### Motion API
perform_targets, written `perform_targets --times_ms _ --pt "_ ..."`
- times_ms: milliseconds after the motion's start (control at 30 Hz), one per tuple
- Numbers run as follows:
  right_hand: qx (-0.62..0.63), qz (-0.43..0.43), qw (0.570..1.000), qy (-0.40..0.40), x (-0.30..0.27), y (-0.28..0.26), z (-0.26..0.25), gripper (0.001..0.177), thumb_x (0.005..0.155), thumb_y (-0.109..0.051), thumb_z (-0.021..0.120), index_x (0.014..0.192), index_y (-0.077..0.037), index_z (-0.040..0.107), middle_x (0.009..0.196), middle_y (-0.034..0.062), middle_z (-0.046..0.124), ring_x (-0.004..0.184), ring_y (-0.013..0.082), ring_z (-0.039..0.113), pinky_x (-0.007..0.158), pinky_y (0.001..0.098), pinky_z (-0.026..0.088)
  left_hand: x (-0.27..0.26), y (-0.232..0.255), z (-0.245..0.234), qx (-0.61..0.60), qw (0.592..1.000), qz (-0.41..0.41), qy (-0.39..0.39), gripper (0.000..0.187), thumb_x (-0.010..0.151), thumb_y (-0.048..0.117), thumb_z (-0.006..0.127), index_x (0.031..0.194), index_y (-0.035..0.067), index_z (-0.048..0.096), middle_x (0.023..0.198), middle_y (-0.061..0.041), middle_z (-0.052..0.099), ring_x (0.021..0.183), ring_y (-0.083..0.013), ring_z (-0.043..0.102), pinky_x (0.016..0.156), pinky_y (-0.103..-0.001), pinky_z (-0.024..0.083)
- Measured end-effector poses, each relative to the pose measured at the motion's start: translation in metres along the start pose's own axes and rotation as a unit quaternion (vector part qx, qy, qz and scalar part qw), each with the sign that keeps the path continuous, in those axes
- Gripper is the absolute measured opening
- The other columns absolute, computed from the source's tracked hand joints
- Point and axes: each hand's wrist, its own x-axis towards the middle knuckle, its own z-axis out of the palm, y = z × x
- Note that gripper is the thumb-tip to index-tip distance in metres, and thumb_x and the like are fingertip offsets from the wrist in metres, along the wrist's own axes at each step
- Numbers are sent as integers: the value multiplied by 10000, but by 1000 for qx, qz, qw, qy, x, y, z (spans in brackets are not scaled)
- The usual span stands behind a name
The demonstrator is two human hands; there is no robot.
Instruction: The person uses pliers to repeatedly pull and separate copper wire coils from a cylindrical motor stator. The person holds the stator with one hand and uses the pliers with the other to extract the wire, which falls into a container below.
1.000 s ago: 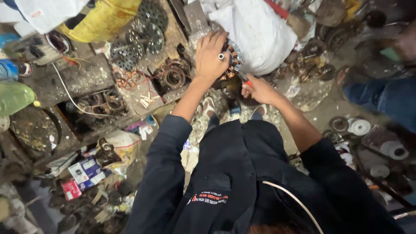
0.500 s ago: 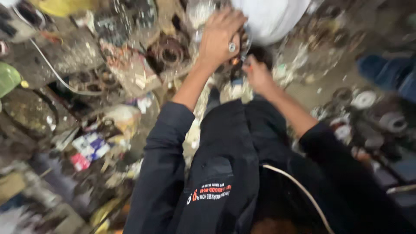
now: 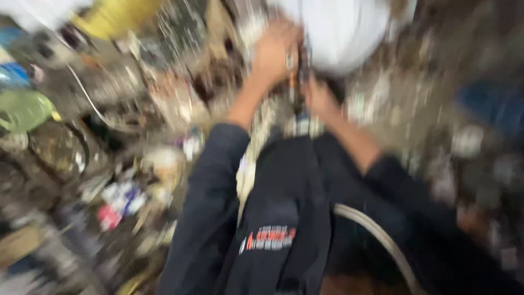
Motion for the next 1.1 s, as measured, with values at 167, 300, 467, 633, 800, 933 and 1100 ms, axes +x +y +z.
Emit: perform_targets --times_ms 167,300,467,633,800,933,1100 --pt "53 -103 993 -22 3 8 -25 415 1101 -290 480 1336 51 459 959 361 637 967 557 609 790 572 491 10 -9 4 -99 993 -61 24 339 784 82 583 1077 78 754 1133 -148 745 1131 -353 669 1051 -439 509" --pt "66 -142 988 0 24 20 -20 410 1064 -288 518 1319 30 481 1017 375 631 1007 578 572 800 591 441 30 -22 -11 -57 997 -31 32 382 773 65 563 1109 74 744 1180 -146 736 1167 -371 652 1060 -454 495" --pt "468 -34 853 -229 26 36 1 192 1139 -215 560 1169 -49 470 878 122 542 814 299 544 730 464 483 18 -15 -9 -75 996 -40 21 419 770 41 548 1146 73 732 1217 -139 721 1194 -365 643 1077 -445 494" --pt "653 32 625 -426 24 32 -14 140 1102 -231 518 1044 -110 479 764 2 458 733 175 547 715 401 528 21 -9 -16 -61 996 -66 7 440 759 18 536 1144 99 732 1248 -116 724 1233 -352 643 1110 -435 495" --pt "503 56 799 -326 16 26 -19 158 1054 -213 503 1139 -80 499 875 69 642 834 200 661 757 371 551 21 -5 -14 -52 997 -58 12 468 749 10 527 1160 98 734 1267 -115 719 1264 -355 624 1135 -442 462" --pt "392 -80 887 -229 -7 24 -22 228 1083 -215 457 1241 -57 502 998 111 692 900 211 688 806 358 548 22 -9 -17 -46 996 -71 -5 465 754 11 529 1165 100 727 1269 -108 722 1278 -350 622 1144 -433 465" --pt "473 -4 852 -225 -45 21 -38 223 1089 -237 459 1192 -41 489 914 122 715 807 212 718 739 352 595 22 -10 -15 -40 997 -73 -10 486 738 8 531 1172 100 730 1282 -117 713 1278 -367 602 1148 -444 450"
